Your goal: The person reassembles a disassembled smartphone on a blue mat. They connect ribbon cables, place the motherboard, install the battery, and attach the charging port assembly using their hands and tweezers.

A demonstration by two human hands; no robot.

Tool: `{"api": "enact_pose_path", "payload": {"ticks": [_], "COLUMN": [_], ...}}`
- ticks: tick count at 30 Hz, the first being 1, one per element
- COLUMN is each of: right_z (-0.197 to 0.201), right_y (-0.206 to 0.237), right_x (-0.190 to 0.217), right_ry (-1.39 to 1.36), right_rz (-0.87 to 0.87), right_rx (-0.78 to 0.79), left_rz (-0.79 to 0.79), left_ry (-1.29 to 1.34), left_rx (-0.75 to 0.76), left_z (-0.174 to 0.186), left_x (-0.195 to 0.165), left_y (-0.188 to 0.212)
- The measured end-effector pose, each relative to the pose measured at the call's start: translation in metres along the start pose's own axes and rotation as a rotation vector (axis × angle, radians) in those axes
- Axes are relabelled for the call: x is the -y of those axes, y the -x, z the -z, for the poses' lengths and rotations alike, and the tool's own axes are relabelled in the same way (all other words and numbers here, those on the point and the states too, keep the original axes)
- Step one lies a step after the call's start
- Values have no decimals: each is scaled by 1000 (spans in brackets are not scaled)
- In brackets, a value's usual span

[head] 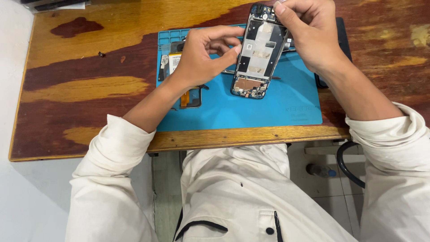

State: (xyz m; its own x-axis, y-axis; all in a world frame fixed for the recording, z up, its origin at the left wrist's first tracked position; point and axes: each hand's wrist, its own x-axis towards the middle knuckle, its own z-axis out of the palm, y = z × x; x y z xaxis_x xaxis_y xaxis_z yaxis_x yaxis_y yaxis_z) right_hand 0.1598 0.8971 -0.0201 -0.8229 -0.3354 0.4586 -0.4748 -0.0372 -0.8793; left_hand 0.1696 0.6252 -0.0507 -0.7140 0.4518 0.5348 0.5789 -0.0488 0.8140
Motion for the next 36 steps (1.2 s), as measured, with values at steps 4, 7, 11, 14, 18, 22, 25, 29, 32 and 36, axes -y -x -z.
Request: {"api": "enact_pose_path", "payload": {"ticks": [4, 7, 11, 14, 18, 22, 25, 29, 32, 36], "right_z": [0, 1, 1, 1, 0, -1, -1, 0, -3, -8], "right_y": [-1, 0, 1, 1, -1, -2, 0, 1, 0, -1], "right_x": [-2, -2, -2, -2, 0, 0, -1, 0, 3, 10], "right_ry": [0, 18, 8, 30, 24, 13, -7, 20, 25, 20], "right_rz": [23, 40, 34, 27, 46, 38, 59, 75, 91, 87], "right_rx": [1, 23, 4, -1, 15, -8, 19, 32, 42, 47], "left_rz": [-21, -30, -73, -45, -31, -45, -25, -24, -44, -45], "left_ry": [30, 41, -1, 11, 37, 2, 25, 9, -12, 14], "left_rx": [25, 52, 72, 66, 69, 48, 28, -7, -21, -55], "left_z": [2, 3, 3, 2, 1, 0, -2, -2, -1, -2], "left_x": [2, 2, 2, 2, 2, 4, 4, 3, 0, -5], "left_y": [1, 3, 3, 3, 3, 3, 2, 1, 0, -1]}}
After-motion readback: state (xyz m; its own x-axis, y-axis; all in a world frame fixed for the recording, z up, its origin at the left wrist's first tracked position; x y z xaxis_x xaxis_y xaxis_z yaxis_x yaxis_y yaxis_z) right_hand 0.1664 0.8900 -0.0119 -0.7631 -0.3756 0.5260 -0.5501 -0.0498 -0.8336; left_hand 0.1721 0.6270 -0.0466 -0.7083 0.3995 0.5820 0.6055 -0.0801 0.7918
